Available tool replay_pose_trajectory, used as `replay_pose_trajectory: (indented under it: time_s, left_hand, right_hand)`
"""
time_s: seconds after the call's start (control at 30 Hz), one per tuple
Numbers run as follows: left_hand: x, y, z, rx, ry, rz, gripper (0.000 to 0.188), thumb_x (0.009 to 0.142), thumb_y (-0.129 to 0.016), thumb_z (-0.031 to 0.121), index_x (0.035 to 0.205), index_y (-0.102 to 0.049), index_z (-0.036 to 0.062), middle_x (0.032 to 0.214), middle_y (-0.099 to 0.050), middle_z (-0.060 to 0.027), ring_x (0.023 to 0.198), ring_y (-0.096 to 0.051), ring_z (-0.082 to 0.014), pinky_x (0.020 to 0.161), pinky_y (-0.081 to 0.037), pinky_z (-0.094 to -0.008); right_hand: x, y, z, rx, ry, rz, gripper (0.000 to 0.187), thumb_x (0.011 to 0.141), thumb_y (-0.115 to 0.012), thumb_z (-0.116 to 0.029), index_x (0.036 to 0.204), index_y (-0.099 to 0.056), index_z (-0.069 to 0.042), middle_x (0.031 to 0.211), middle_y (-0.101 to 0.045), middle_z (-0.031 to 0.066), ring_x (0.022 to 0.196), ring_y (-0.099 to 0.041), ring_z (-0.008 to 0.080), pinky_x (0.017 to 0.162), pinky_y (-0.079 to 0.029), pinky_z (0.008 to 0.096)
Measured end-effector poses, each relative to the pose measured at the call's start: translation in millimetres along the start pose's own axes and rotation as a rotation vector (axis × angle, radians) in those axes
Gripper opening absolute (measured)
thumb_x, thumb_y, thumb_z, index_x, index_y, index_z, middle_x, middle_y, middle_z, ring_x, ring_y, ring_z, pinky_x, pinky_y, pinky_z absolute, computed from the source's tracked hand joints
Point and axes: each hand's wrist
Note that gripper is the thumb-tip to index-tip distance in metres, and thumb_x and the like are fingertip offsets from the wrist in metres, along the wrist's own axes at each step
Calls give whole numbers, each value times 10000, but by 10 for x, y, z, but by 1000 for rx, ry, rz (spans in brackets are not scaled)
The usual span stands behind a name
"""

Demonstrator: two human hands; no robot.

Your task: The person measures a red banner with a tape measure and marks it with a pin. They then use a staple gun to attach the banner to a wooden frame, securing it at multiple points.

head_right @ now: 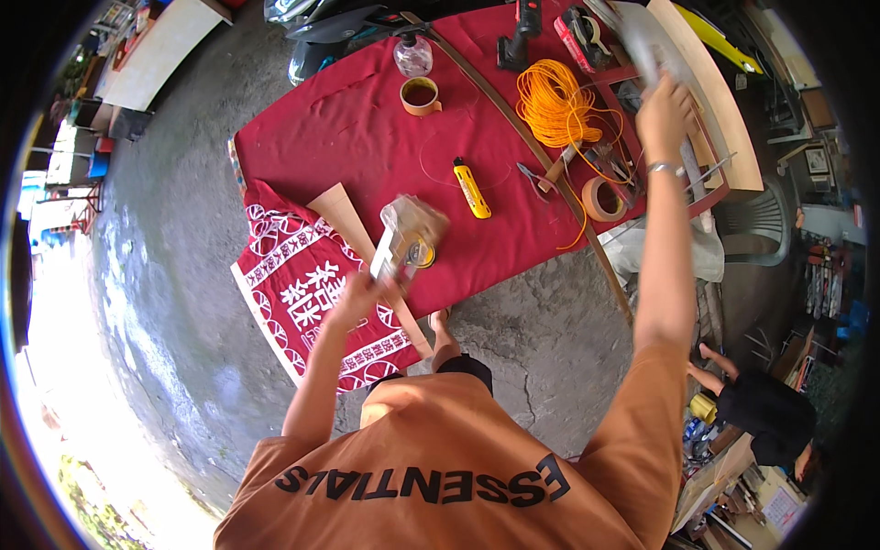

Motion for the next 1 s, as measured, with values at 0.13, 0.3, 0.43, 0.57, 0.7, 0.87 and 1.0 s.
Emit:
replay_pose_trajectory:
  time_s: [0.13,0.3,0.43,0.57,0.7,0.87,1.0]
  left_hand:
    - [885,655,-207,-250,-81,369,417,962,-667,337,1095,-702,-56,821,-673,-66,694,-638,-133,598,-531,-289]
    - [1926,814,-190,-480,60,466,392,949,-705,377,1027,-670,-6,830,-668,-56,683,-656,-140,590,-577,-296]
    - [2265,600,-122,-534,90,420,410,937,-719,419,1055,-657,32,872,-669,-34,748,-667,-149,676,-600,-332]
    - [1894,610,-111,206,17,829,529,909,-756,339,1247,-587,-31,1131,-664,-162,1055,-652,-298,892,-558,-451]
    - [971,-71,845,108,-810,540,694,844,-797,367,1367,-531,-5,1386,-547,-240,1314,-510,-420,1121,-376,-506]
    - [-241,-711,1488,116,-1138,-44,263,883,-753,283,941,-687,35,782,-665,-128,708,-649,-355,641,-522,-411]
    - [-1071,-384,1247,-130,-962,-172,206,974,-662,155,858,-643,-13,732,-621,-141,632,-608,-332,586,-481,-396]
  right_hand:
    - [-1030,433,-1334,278,229,-244,218,855,-672,-104,1066,-680,-54,1081,-616,186,1002,-600,374,857,-468,509]
    - [-1883,149,-2660,695,393,-490,247,814,-784,-260,962,-701,-82,991,-619,100,979,-603,305,820,-512,440]
    - [-2086,-211,-2861,619,347,-484,179,904,-694,-239,1000,-665,-91,951,-641,114,942,-622,289,833,-486,441]
    - [-1791,668,-2698,1258,-376,-842,166,1041,-522,-186,987,-536,-29,819,-656,206,755,-642,454,620,-489,495]
    - [-1797,1657,-1898,1313,30,-604,143,1065,-491,-153,1044,-554,-25,867,-638,185,772,-652,388,661,-500,384]
    - [-1916,2760,-1102,1129,23,-436,73,985,-598,-69,962,-625,-4,842,-643,123,733,-633,218,666,-492,315]
    - [-2248,3289,-482,1090,-19,-468,62,994,-599,-57,979,-617,1,881,-604,69,738,-515,119,663,-410,239]
Point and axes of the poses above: each hand's wrist, its own x-axis towards the middle knuckle, its own y-axis out of the back of the hand, z = x × y
